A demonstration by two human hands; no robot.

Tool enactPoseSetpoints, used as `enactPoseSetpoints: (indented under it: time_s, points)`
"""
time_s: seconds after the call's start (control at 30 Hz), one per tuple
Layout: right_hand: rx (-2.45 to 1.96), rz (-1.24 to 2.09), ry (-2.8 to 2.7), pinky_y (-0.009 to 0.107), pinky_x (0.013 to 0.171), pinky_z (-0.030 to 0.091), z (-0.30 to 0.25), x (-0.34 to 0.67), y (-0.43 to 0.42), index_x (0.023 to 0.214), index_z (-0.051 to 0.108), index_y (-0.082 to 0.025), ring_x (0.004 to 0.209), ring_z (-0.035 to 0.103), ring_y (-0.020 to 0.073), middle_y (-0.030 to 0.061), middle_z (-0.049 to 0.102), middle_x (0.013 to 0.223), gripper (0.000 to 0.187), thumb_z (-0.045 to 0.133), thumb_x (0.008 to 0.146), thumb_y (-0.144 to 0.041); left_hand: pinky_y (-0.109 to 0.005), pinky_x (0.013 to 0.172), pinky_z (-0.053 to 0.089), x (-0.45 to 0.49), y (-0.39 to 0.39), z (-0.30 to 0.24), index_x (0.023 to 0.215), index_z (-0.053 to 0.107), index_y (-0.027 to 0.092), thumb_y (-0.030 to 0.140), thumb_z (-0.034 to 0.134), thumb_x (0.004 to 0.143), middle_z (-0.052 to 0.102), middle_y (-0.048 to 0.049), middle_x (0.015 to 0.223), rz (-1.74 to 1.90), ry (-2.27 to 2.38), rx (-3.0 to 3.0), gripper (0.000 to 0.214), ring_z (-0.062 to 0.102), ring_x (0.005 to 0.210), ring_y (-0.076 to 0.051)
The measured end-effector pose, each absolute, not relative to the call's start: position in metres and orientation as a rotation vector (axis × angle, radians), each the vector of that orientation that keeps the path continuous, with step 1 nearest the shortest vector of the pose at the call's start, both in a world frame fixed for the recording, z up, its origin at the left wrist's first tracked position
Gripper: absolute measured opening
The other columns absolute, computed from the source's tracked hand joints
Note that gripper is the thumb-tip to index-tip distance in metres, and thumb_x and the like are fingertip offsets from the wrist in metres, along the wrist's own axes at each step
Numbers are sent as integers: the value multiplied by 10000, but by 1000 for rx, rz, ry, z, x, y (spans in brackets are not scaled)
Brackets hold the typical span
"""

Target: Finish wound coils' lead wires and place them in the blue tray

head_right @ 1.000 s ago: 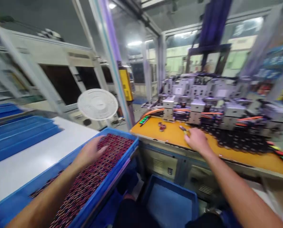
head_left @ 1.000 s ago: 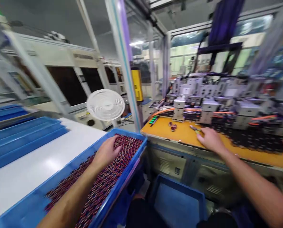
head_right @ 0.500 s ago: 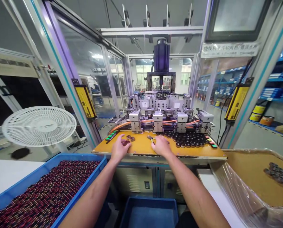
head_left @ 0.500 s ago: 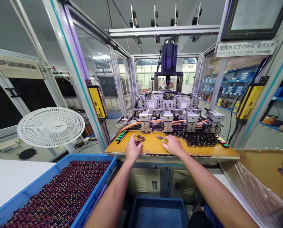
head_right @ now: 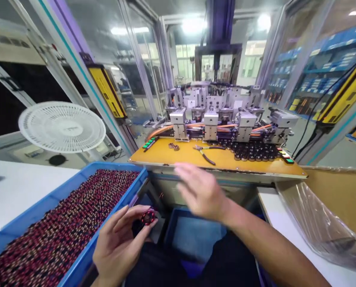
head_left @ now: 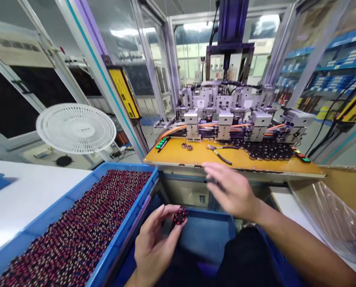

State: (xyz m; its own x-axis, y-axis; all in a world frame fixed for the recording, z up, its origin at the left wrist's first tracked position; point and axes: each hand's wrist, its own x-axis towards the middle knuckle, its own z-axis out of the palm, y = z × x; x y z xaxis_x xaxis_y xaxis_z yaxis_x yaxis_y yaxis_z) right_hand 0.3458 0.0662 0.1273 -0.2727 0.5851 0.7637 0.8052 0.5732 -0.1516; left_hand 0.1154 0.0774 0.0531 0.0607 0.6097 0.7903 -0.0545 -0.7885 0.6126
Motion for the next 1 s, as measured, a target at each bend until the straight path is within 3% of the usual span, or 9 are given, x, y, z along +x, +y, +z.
enactPoseSetpoints:
  time_s: [0.1, 0.17, 0.27, 0.47, 0.53, 0.63, 0.7, 0.8, 1.0]
  points:
    - [-936, -326, -2334, 334, 926, 529, 142, 316, 23, 1329, 531, -87, 1179, 626, 223, 189, 598, 1364, 374, 453, 964, -118, -273, 909, 613, 110, 64, 51, 1424, 511, 304, -100, 693, 726, 737, -17, 1104, 1704, 467, 1913, 826, 720, 992, -142]
    - [-1033, -230, -2504, 335, 801, 520, 144, 311, 12, 1179, 620, -93, 935, 673, 219, 163, 704, 1137, 326, 415, 926, -80, -298, 880, 630, 110, 59, 49, 1425, 510, 316, -104, 686, 728, 729, -18, 1075, 1657, 461, 1902, 832, 714, 982, -157]
    - [-1132, -81, -2640, 329, 645, 448, 138, 315, 6, 912, 662, -150, 647, 574, 186, 70, 662, 742, 246, 443, 847, -60, -315, 822, 651, 113, 53, 43, 1407, 526, 325, -87, 724, 711, 718, -17, 1037, 1641, 542, 1830, 832, 718, 939, -172]
    - [-1115, 309, -2596, 297, 540, 341, 120, 306, -19, 713, 562, -202, 510, 402, 123, 0, 570, 576, 260, 425, 904, -90, -231, 826, 629, 124, 51, 40, 1300, 594, 323, -9, 791, 693, 715, 25, 953, 1598, 716, 1491, 720, 718, 881, -118]
    - [-1068, 522, -2537, 281, 545, 349, 111, 303, -23, 694, 577, -200, 518, 446, 112, -3, 596, 584, 312, 421, 953, -120, -216, 804, 629, 125, 51, 42, 1280, 597, 324, 3, 798, 691, 719, 34, 926, 1568, 712, 1428, 699, 719, 855, -110]
    - [-1092, 871, -2357, 243, 691, 446, 101, 309, -18, 911, 700, -203, 808, 644, 132, 42, 730, 996, 119, 624, 955, -284, -212, 799, 631, 124, 48, 41, 1274, 602, 324, -7, 797, 684, 731, 27, 954, 1576, 723, 1437, 703, 727, 867, -115]
    - [-1202, 997, -2040, 244, 767, 474, 99, 312, -9, 1059, 702, -214, 921, 649, 156, 59, 688, 1158, 290, 789, 832, -372, -212, 800, 633, 124, 46, 39, 1279, 605, 326, -19, 796, 675, 735, 23, 979, 1599, 727, 1468, 720, 734, 891, -124]
    - [-1303, 1056, -1508, 233, 709, 460, 98, 304, 3, 902, 664, -181, 772, 573, 128, 3, 644, 873, 333, 878, 701, -338, -218, 790, 639, 124, 42, 38, 1292, 606, 330, -34, 785, 675, 740, 16, 995, 1612, 701, 1507, 739, 745, 897, -139]
    - [-1133, 1285, -1089, 234, 671, 420, 62, 272, 0, 758, 526, -176, 718, 493, 113, -5, 537, 776, 297, 710, 833, -396, -224, 785, 641, 124, 39, 40, 1272, 627, 339, -36, 766, 685, 751, 12, 981, 1576, 646, 1458, 711, 751, 880, -141]
